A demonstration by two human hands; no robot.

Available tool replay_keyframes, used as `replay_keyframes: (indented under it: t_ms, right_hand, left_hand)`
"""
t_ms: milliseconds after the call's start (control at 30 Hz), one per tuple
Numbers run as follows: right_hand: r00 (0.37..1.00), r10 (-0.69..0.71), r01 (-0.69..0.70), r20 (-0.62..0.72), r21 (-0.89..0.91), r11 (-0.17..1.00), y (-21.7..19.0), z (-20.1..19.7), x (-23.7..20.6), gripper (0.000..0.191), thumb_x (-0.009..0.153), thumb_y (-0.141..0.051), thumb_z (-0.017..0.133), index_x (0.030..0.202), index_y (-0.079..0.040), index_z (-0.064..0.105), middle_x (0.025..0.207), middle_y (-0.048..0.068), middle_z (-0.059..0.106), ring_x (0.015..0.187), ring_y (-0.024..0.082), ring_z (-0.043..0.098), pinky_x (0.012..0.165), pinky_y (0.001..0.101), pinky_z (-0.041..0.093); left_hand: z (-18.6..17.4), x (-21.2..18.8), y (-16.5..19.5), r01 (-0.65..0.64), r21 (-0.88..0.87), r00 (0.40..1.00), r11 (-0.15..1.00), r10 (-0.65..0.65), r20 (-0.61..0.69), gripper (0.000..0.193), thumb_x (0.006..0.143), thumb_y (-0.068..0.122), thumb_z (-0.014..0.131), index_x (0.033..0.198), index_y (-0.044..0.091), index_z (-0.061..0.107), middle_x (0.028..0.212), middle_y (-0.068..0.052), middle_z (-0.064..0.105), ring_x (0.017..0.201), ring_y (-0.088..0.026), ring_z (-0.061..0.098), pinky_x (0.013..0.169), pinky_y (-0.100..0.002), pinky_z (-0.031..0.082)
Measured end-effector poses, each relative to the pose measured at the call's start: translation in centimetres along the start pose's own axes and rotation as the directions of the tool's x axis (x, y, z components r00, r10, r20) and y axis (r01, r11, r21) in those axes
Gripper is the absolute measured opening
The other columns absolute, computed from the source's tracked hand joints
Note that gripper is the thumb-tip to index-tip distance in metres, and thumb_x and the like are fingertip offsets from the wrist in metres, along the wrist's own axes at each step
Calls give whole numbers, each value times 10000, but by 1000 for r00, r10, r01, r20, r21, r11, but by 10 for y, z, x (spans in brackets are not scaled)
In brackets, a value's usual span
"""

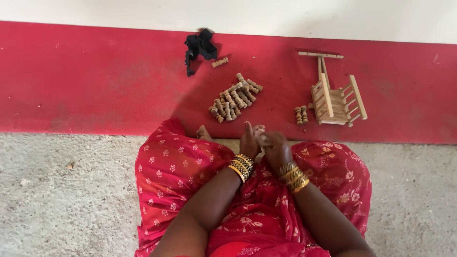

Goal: The person sits on the floor and wipes small wooden spindle-shaped pieces one at a time with a cloth, setting the wiped pieces in a pile beside a small wooden chair frame. They continue picking up unwiped pieces from a pile and rubbing each with the cloth.

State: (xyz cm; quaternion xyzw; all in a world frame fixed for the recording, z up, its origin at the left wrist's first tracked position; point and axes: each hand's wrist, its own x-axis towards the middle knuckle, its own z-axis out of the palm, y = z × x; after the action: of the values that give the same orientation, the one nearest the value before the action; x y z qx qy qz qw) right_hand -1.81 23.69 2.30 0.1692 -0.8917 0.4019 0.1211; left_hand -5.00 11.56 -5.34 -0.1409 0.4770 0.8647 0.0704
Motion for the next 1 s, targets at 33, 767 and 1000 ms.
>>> replay_keyframes:
  t_ms: [33, 767, 1000]
  right_hand:
    - [999, -49, 48, 6, 32, 998, 0, 3, -3, 184, 989, -7, 585, 993, -58, 762, 1046, 153, 758, 868, 229, 756, 584, 286, 637]
    - [975, 119, -160, 187, 227, 961, 13, -34, 43, 229, 832, -63, 748, 1060, -45, 753, 1008, 135, 754, 821, 186, 737, 611, 297, 646]
    - [833, 547, -398, -85, 595, 698, 59, -119, 95, 200, 976, -157, 719, 1147, -53, 733, 809, 70, 713, 544, 72, 594, 417, 221, 484]
  left_hand:
    - [0, 2, 3, 32, -104, 999, 994, -35, -28, 1008, 909, 818, 236, 1295, -29, 623, 933, -30, 673, 707, -39, 611, 593, -199, 506]
    - [-5, 26, 2, 167, -13, 977, 986, -167, -135, 670, 1059, 653, 456, 1205, 57, 724, 843, -125, 569, 601, -184, 423, 452, -285, 371]
    - [11, 81, -33, 218, 460, 976, 861, -183, -120, 675, 871, 65, 666, 1498, 94, 419, 1244, -157, 636, 991, -224, 646, 768, -354, 541]
